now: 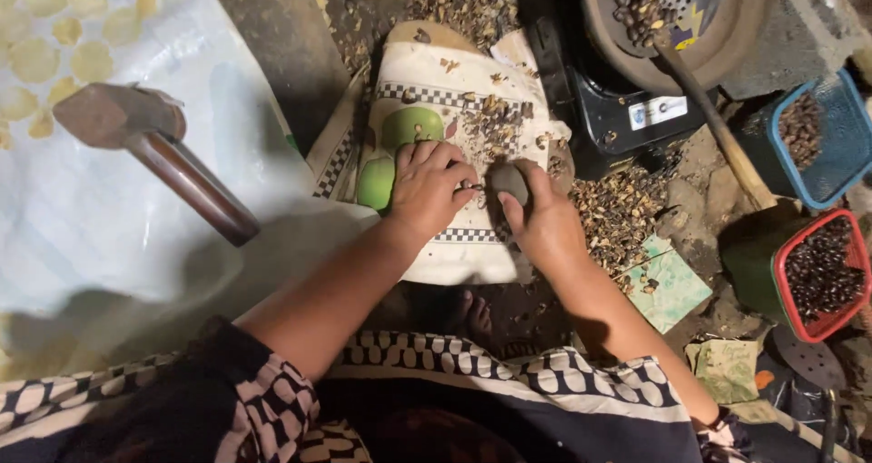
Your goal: Processing nuts by weighing them, cracking them with a stone, and flattening them with a wooden mallet
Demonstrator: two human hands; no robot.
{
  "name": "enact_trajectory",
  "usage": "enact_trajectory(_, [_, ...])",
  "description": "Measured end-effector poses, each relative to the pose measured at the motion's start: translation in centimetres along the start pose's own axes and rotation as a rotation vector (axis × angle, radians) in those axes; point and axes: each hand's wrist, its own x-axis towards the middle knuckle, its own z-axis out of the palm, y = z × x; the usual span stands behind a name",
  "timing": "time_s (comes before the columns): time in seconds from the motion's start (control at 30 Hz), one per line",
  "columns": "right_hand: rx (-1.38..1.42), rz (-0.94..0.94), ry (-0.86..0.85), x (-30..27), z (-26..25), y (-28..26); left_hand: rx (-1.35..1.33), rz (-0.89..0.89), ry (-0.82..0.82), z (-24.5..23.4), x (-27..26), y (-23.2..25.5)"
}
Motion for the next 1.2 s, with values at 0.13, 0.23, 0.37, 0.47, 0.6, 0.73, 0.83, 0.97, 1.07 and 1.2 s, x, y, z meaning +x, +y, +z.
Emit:
enact_trajectory(0.13, [-0.001, -0.227, 0.039, -0.2, 1.9, -3.0, 0.050, 0.056, 0.102, -0.2, -1.0, -2.2])
enact_trajectory(0.23, [-0.038, -0.307, 0.141, -0.6, 1.6, -2.7, -0.017, 0.085, 0.050, -2.1, -1.0, -2.2])
enact_trajectory(0.37, [0.250, -0.059, 0.059, 0.6, 1.0, -2.1, 0.031, 0.100, 0.104, -2.0, -0.9, -2.7])
enact_trajectory(0.47, [0.246, 0.192, -0.043, 0.7, 0.5, -3.1, -0.028, 0.079, 0.094, -2.5, -1.0, -2.3])
enact_trajectory(0.6, [0.024, 0.064, -0.028, 0.7, 1.9, -1.4, -0.006, 0.066, 0.091, -2.1, -0.3, -1.7])
enact_trajectory(0.73, [-0.240, -0.147, 0.074, -1.6, 1.7, -1.9, 0.005, 0.044, 0.092, -1.4, -0.4, -1.8])
enact_trajectory(0.83, [-0.212, -0.104, -0.013, -1.3, -1.3, -2.4, 0.004, 0.055, 0.087, -0.7, -0.7, -2.3])
enact_trajectory(0.97, [-0.103, 0.018, 0.279, -0.2, -0.6, -1.3, 0.037, 0.075, 0.084, -1.4, -0.4, -1.8])
enact_trajectory(1.07, [0.070, -0.107, 0.382, 0.8, 0.1, 0.9, 0.052, 0.068, 0.082, -1.2, -0.8, -2.4])
enact_trajectory(1.2, [-0.014, -0.149, 0.393, 0.5, 3.7, 3.9, 0.050, 0.082, 0.090, -1.3, -0.6, -2.0])
